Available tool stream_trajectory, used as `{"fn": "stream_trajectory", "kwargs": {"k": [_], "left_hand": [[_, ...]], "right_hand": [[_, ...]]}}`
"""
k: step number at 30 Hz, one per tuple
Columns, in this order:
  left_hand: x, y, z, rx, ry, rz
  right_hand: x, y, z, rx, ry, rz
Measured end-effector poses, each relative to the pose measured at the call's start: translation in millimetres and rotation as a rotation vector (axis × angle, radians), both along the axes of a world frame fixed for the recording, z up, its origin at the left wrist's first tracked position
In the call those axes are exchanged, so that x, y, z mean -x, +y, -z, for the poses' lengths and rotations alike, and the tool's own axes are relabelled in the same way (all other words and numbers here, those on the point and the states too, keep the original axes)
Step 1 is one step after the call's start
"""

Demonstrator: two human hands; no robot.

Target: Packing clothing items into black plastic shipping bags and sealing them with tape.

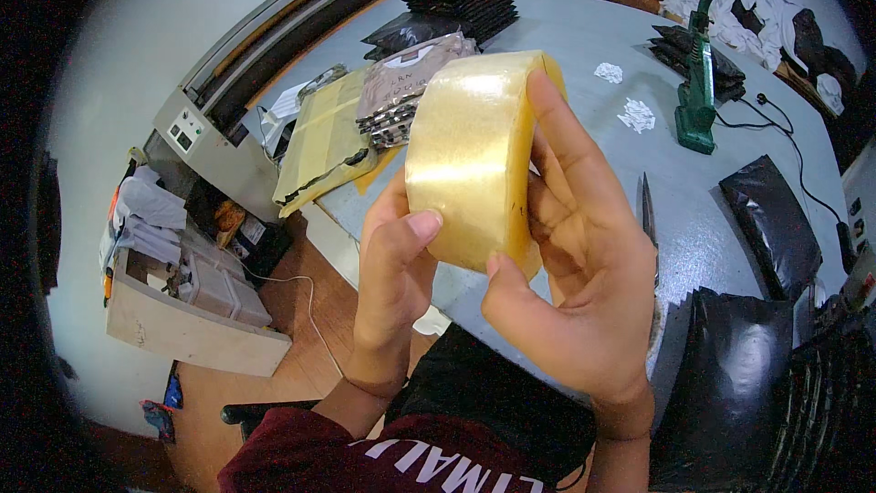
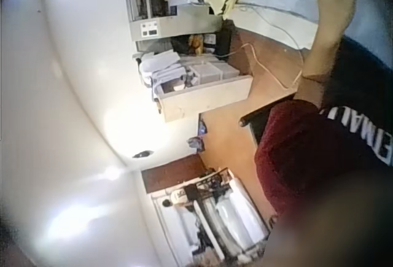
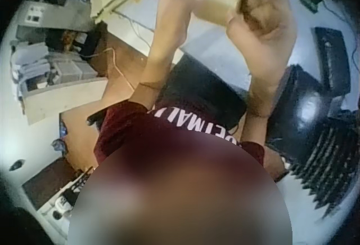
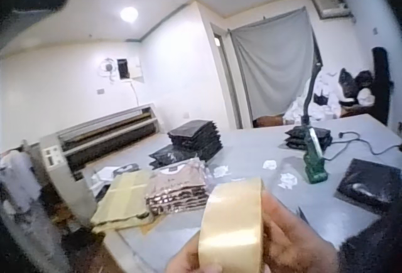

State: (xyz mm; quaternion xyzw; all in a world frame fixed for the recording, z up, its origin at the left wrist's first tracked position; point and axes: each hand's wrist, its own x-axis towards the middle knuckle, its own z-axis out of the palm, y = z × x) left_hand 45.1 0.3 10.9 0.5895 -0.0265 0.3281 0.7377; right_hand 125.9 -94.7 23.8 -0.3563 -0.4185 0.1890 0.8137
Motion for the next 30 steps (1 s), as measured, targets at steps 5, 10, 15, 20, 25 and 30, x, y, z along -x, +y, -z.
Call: {"fn": "stream_trajectory", "kwargs": {"k": [5,10,15,20,25,30], "left_hand": [[0.3,-1.2,-1.0,0.008,-0.051,-0.015],[2.4,-1.7,-2.4,0.02,-0.093,-0.017],[0.8,-2.4,-3.1,0.009,-0.107,-0.03],[-1.2,-2.8,-2.7,-0.006,-0.157,-0.029],[-2.2,-6.4,-5.8,0.001,-0.132,-0.033],[-0.6,-3.8,-3.9,-0.003,-0.157,0.047]], "right_hand": [[-1.0,3.4,3.5,-0.056,-0.104,-0.002],[-2.0,7.5,7.9,-0.141,-0.227,-0.006],[-2.5,7.6,8.7,-0.14,-0.279,0.014],[-1.1,9.3,8.1,-0.145,-0.298,0.026],[-0.7,8.0,6.6,-0.13,-0.273,0.05],[3.0,3.8,3.4,-0.104,-0.167,0.079]]}}
